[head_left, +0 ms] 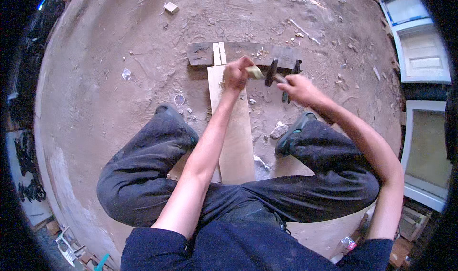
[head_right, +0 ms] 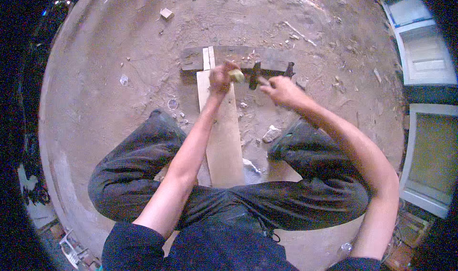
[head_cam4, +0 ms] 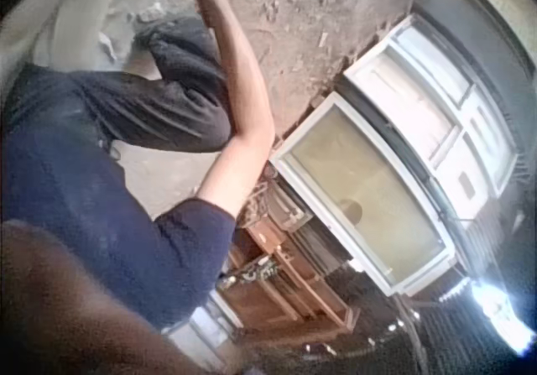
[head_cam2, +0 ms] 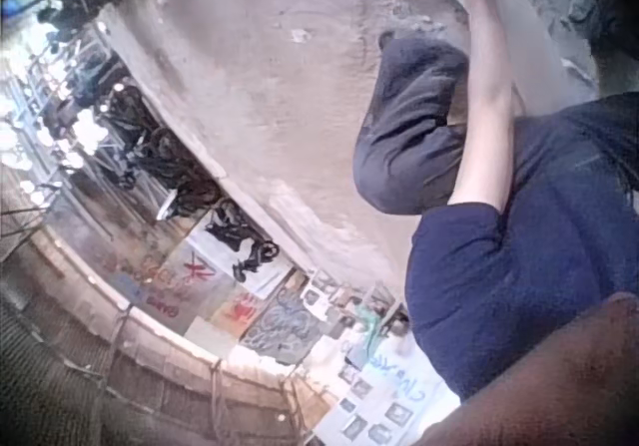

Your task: The person hammers a chisel to carve a hole in a wooden board, uses pliers to place a wooden peg into the opening, and then hammers the peg.

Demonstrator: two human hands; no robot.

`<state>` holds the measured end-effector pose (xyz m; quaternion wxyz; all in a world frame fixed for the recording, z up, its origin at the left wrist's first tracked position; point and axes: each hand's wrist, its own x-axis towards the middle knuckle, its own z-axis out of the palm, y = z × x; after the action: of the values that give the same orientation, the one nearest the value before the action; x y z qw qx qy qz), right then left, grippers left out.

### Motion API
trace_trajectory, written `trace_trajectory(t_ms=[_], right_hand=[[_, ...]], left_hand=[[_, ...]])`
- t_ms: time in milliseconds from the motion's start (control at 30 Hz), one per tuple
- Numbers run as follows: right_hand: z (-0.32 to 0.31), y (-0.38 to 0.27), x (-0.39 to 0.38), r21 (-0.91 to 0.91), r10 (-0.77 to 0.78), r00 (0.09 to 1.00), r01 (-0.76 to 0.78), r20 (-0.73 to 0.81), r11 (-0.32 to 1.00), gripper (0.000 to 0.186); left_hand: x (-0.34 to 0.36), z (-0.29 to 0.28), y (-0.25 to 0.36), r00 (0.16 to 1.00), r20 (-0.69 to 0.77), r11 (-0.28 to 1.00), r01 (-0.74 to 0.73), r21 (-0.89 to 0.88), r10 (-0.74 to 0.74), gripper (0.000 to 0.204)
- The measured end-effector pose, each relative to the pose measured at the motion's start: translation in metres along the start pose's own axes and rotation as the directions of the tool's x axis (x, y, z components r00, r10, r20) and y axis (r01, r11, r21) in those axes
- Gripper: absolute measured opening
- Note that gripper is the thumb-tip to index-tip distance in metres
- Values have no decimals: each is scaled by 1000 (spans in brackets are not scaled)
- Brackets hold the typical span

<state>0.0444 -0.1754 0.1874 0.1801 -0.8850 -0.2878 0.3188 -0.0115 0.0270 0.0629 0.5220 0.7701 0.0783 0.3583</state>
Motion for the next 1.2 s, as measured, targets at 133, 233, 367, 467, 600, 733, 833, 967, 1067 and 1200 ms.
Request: trace_trajectory(t_ms=[133, 233, 367, 467, 600, 733, 833, 967, 1067, 1200], right_hand=[[48, 16, 2, 435, 268, 892, -417, 364, 798, 36], [61, 37, 6, 428, 339, 832, -526, 440, 735, 36], [72, 30, 23, 379, 288, 854, -463, 434, 801, 40], [72, 24, 25, 406, 256, 876, -426, 409, 808, 40], [76, 20, 23, 426, 220, 896, -384, 385, 819, 37], [83, 37, 25, 357, 240, 878, -399, 413, 845, 36], [89, 56, 25, 345, 276, 872, -425, 404, 837, 39], [85, 64, 18, 322, 354, 845, -491, 401, 809, 37], [89, 59, 13, 361, 367, 840, -512, 400, 780, 36], [80, 53, 3, 384, 345, 847, -499, 404, 777, 35]], left_hand=[[45, -56, 3, 850, 64, 770, 504, -391, -523, 90], [48, -75, -5, 778, 56, 647, 557, -520, -625, 86], [54, -92, -8, 723, 89, 572, 609, -550, -685, 83], [68, -77, -1, 704, -14, 579, 572, -581, -710, 82], [86, -77, -8, 764, 24, 652, 566, -505, -645, 76], [78, -73, -30, 862, 13, 801, 476, -363, -507, 64], [62, -73, -50, 865, -56, 796, 432, -424, -499, 56], [65, -61, -51, 739, -396, 816, 360, -452, -545, 44], [74, -66, -56, 649, -494, 805, 356, -474, -578, 44], [84, -67, -40, 644, -466, 765, 314, -563, -607, 45]])
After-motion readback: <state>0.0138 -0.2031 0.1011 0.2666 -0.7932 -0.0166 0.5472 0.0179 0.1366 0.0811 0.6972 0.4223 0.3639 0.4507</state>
